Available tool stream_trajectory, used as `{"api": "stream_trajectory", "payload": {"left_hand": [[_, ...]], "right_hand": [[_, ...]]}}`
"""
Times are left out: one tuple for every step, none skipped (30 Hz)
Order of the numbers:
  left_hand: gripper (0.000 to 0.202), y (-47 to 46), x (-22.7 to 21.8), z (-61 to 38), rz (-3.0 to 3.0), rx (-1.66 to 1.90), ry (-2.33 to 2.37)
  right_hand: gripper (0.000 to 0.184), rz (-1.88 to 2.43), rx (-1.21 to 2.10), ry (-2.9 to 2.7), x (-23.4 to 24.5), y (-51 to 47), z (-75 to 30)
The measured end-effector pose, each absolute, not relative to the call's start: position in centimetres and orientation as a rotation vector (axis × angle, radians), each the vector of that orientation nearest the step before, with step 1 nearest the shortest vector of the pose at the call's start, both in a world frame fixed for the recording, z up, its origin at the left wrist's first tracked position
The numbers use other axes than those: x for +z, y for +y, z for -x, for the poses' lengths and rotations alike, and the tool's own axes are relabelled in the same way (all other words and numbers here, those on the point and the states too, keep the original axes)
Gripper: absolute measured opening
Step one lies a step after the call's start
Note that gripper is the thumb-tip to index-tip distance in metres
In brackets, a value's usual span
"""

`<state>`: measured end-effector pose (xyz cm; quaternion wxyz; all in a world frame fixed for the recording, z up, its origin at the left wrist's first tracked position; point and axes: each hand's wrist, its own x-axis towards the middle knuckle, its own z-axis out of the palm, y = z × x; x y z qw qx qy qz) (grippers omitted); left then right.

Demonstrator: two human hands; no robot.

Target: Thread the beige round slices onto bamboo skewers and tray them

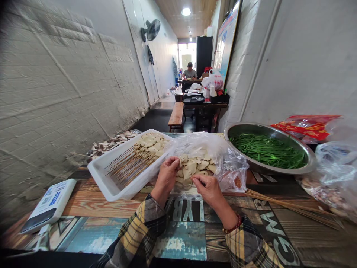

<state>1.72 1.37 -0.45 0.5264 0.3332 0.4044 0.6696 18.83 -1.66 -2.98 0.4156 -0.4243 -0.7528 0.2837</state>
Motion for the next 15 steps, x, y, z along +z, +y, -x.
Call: {"api": "stream_trajectory", "payload": {"left_hand": [[0.022, 1.4, -0.49, -1.7, -0.807, 1.606, 0.979], [0.022, 1.42, -0.52, -1.66, -0.816, 1.611, 0.991], [0.022, 1.44, -0.53, -1.62, -0.824, 1.615, 1.003], [0.022, 1.45, -0.53, -1.57, -0.832, 1.619, 1.013], [0.021, 1.44, -0.51, -1.52, -0.842, 1.624, 1.022], [0.021, 1.43, -0.48, -1.48, -0.855, 1.628, 1.031], [0.02, 1.41, -0.44, -1.43, -0.871, 1.633, 1.039], [0.02, 1.39, -0.39, -1.4, -0.889, 1.636, 1.047], [0.019, 1.36, -0.35, -1.37, -0.909, 1.639, 1.055], [0.019, 1.34, -0.3, -1.34, -0.929, 1.641, 1.062], [0.018, 1.33, -0.27, -1.32, -0.949, 1.642, 1.069], [0.017, 1.33, -0.24, -1.3, -0.968, 1.642, 1.075], [0.017, 1.33, -0.23, -1.29, -0.985, 1.642, 1.08], [0.017, 1.35, -0.23, -1.27, -1.0, 1.642, 1.085], [0.016, 1.37, -0.23, -1.25, -1.014, 1.639, 1.09]], "right_hand": [[0.034, 1.074, 0.721, -1.885, -3.01, -1.65, -18.81], [0.034, 1.081, 0.73, -1.881, -3.03, -1.65, -18.8], [0.033, 1.086, 0.738, -1.877, -3.04, -1.65, -18.78], [0.033, 1.089, 0.745, -1.873, -3.04, -1.66, -18.76], [0.033, 1.09, 0.752, -1.871, -3.04, -1.67, -18.75], [0.032, 1.091, 0.757, -1.87, -3.02, -1.68, -18.74], [0.032, 1.092, 0.76, -1.87, -3.0, -1.69, -18.73], [0.032, 1.091, 0.759, -1.871, -2.97, -1.7, -18.72], [0.032, 1.091, 0.757, -1.873, -2.95, -1.71, -18.71], [0.032, 1.092, 0.754, -1.874, -2.92, -1.72, -18.7], [0.032, 1.094, 0.751, -1.874, -2.89, -1.73, -18.7], [0.032, 1.096, 0.752, -1.872, -2.86, -1.75, -18.7], [0.032, 1.097, 0.759, -1.87, -2.83, -1.76, -18.7], [0.032, 1.099, 0.767, -1.868, -2.8, -1.77, -18.7], [0.032, 1.101, 0.775, -1.867, -2.77, -1.79, -18.71]]}}
